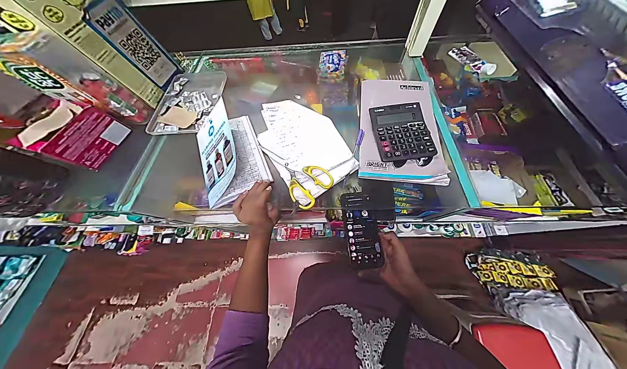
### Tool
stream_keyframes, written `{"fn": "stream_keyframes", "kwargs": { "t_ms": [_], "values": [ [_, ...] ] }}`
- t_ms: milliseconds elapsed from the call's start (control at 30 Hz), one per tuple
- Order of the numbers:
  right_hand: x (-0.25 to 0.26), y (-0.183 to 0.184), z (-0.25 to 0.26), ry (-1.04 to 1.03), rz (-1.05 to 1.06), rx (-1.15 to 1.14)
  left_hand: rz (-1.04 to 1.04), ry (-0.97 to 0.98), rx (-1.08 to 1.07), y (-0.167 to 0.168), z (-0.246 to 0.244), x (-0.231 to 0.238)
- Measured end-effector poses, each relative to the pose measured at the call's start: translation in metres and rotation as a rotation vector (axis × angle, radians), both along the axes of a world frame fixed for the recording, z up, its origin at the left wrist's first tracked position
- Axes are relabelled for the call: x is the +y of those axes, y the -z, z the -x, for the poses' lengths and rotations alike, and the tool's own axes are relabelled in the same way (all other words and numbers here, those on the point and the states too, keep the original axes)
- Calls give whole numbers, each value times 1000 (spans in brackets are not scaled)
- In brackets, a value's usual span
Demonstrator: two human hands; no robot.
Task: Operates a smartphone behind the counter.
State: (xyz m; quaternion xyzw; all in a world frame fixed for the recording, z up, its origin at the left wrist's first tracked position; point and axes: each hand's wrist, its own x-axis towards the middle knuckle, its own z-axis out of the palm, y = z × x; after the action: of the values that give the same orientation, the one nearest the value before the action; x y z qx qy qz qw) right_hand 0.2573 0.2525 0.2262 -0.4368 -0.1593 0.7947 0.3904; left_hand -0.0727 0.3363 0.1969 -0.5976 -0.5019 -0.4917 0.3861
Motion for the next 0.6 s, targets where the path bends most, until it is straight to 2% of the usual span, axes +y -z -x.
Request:
{"fn": "stream_keyframes", "kwargs": {
  "t_ms": [600],
  "values": [
    [2,-2,-1,-50,22,-12,32,-22,-2,-2,-3,-1]
  ]
}}
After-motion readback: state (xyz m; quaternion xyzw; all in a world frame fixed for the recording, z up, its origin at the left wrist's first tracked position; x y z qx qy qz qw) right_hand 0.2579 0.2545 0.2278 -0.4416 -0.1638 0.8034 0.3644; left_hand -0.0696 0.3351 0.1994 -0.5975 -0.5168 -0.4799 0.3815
